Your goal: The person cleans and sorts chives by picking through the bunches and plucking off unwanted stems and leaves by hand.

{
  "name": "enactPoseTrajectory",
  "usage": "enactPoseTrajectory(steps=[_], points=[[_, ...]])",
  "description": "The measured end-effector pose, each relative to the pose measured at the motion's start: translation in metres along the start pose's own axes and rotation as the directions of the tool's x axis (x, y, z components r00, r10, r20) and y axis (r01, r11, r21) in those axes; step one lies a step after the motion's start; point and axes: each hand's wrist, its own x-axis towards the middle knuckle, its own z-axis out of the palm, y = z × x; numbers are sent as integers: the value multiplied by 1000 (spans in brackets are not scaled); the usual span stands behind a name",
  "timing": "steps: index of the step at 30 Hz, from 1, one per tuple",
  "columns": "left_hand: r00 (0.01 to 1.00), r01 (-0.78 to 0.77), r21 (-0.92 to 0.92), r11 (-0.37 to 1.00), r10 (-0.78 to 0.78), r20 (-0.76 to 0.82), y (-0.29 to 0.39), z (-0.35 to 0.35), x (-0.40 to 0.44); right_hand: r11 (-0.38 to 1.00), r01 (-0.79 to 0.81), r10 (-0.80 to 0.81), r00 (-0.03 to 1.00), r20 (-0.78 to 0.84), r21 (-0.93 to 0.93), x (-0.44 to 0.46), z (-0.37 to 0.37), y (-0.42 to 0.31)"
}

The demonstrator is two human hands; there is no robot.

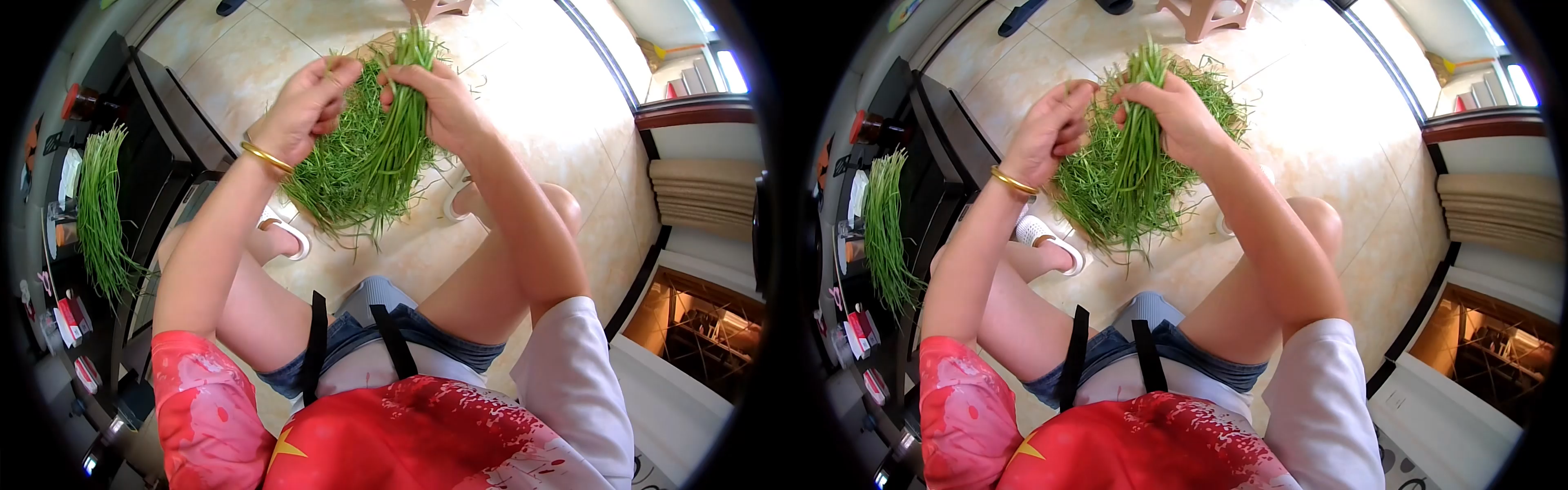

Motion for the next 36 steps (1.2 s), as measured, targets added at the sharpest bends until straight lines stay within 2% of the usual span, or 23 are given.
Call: enactPoseTrajectory(steps=[2,6,11,15,17,19,21,24,25,27,29,31,33,36], points=[[997,9,105,994,-17,79,-2,12,-3,999,37,-36,996,78,-9,0,7,7],[997,-29,136,990,19,69,-8,-2,6,996,37,-26,990,138,-79,3,8,9],[993,-121,148,982,122,6,-1,-7,8,997,-10,18,993,118,-71,-1,9,6],[996,-83,128,988,85,-12,-5,-6,6,994,20,-5,992,127,-111,-5,10,6],[996,-59,172,983,45,82,-8,-6,6,991,47,-31,992,122,-128,-3,10,8],[996,-84,217,973,74,56,-8,-4,7,986,75,-59,992,113,-146,-2,11,9],[994,-107,262,959,103,32,-8,-4,9,985,87,-82,996,38,-150,-3,15,9],[995,-94,286,954,84,47,-11,-9,12,982,99,-89,994,67,-161,0,8,12],[994,-108,340,934,108,17,-12,-10,13,982,99,-89,994,67,-161,0,8,12],[991,-118,393,912,133,-9,-13,-9,15,922,168,-150,986,78,-350,-1,9,13],[960,-268,492,829,275,59,-16,-8,15,911,154,-148,988,46,-383,-1,6,14],[975,-211,538,816,213,60,-7,-6,15,899,140,-147,989,16,-415,-2,5,12],[987,-158,582,798,151,60,-3,-5,16,952,97,-103,995,-3,-289,-5,5,7],[991,-132,587,799,101,85,-4,-2,19,960,122,-122,992,15,-252,-5,-2,8]])
